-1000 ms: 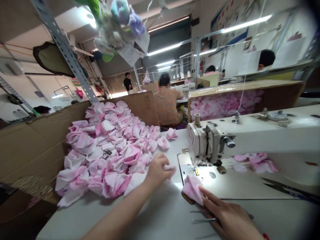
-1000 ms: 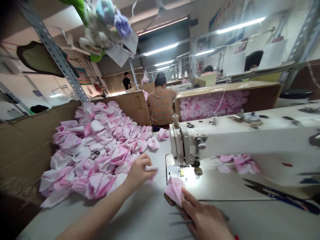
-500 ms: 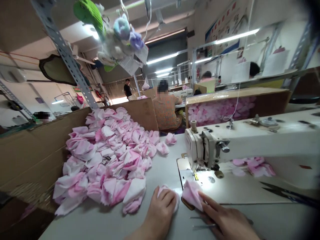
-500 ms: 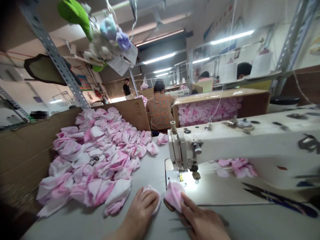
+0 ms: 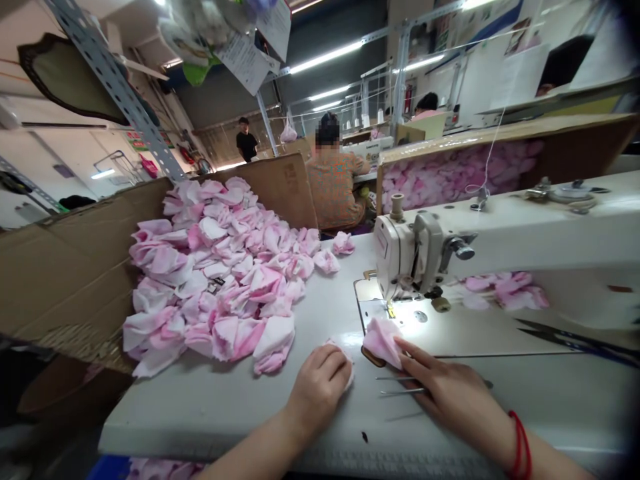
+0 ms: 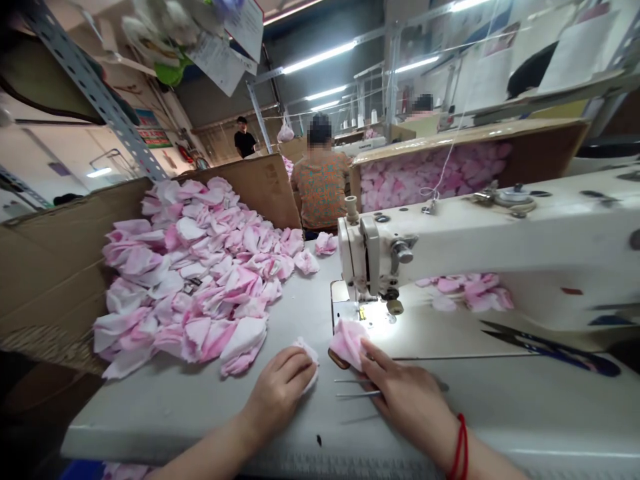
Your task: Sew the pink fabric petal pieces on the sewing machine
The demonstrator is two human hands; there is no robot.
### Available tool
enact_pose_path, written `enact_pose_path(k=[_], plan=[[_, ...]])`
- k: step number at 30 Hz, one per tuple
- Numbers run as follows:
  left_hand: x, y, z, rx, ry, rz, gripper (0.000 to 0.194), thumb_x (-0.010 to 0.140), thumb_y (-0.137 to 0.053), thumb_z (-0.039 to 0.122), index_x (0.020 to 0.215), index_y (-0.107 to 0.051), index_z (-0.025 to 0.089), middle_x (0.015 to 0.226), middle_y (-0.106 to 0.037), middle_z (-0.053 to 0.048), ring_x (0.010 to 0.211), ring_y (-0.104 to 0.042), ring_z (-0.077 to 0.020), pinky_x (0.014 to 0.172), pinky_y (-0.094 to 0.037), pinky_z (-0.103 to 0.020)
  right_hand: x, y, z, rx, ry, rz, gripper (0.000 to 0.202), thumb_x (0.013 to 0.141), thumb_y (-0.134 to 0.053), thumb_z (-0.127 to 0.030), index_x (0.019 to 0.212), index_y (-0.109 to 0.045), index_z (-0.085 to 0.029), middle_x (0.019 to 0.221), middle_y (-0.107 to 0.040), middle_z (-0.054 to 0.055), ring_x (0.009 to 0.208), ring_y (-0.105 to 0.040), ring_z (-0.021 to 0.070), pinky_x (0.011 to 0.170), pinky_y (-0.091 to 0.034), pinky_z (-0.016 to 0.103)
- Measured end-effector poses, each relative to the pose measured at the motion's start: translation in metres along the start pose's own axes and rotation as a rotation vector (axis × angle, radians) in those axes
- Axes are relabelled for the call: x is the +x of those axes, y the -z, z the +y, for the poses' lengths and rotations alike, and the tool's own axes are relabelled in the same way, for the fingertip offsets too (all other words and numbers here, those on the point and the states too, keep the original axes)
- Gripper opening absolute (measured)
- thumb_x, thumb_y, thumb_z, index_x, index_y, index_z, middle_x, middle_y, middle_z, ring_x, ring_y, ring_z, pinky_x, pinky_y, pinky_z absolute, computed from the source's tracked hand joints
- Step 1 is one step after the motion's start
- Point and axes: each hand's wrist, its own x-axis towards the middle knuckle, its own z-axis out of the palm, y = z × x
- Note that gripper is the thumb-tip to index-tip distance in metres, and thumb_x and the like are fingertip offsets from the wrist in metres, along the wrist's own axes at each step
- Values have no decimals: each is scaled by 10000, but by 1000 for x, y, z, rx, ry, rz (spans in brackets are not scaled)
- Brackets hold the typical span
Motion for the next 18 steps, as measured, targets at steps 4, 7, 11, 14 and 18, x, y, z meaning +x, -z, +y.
enact_pose_path(k=[4,7,11,14,18], plan=[[-3,0,-4,10,-10,-18,229,896,-364,143,932,-590,158,918,-627,-53,950,-518,-219,853,-435,-479,1,1,1,13,-5,-55,361,754,-439,-162,1089,-557,-230,1289,-449,45,585,-634,176,472,-520,333],[-9,-1,-5,-17,-18,-17,271,912,-312,135,970,-575,166,945,-633,-43,924,-542,-192,905,-393,-507,1,1,2,35,0,-87,371,763,-432,-163,1108,-544,-236,1301,-436,50,615,-638,184,499,-524,348],[-11,0,-1,-82,84,-17,263,895,-306,97,924,-566,128,859,-609,-60,833,-551,-148,901,-435,-399,1,1,4,45,-14,-126,337,755,-450,-173,1065,-560,-248,1310,-425,36,598,-637,186,521,-526,364],[-10,2,1,-132,118,-28,235,861,-331,83,865,-564,115,787,-563,-67,826,-536,-162,886,-455,-388,-1,-1,5,64,-22,-140,351,766,-440,-179,1092,-540,-260,1326,-401,16,616,-638,187,528,-527,374],[-10,6,2,-220,101,-52,121,795,-437,117,795,-558,117,800,-543,-87,943,-514,-209,931,-424,-427,-1,-4,5,60,-21,-141,402,752,-441,-167,1135,-514,-263,1334,-391,21,653,-641,198,519,-524,377]])
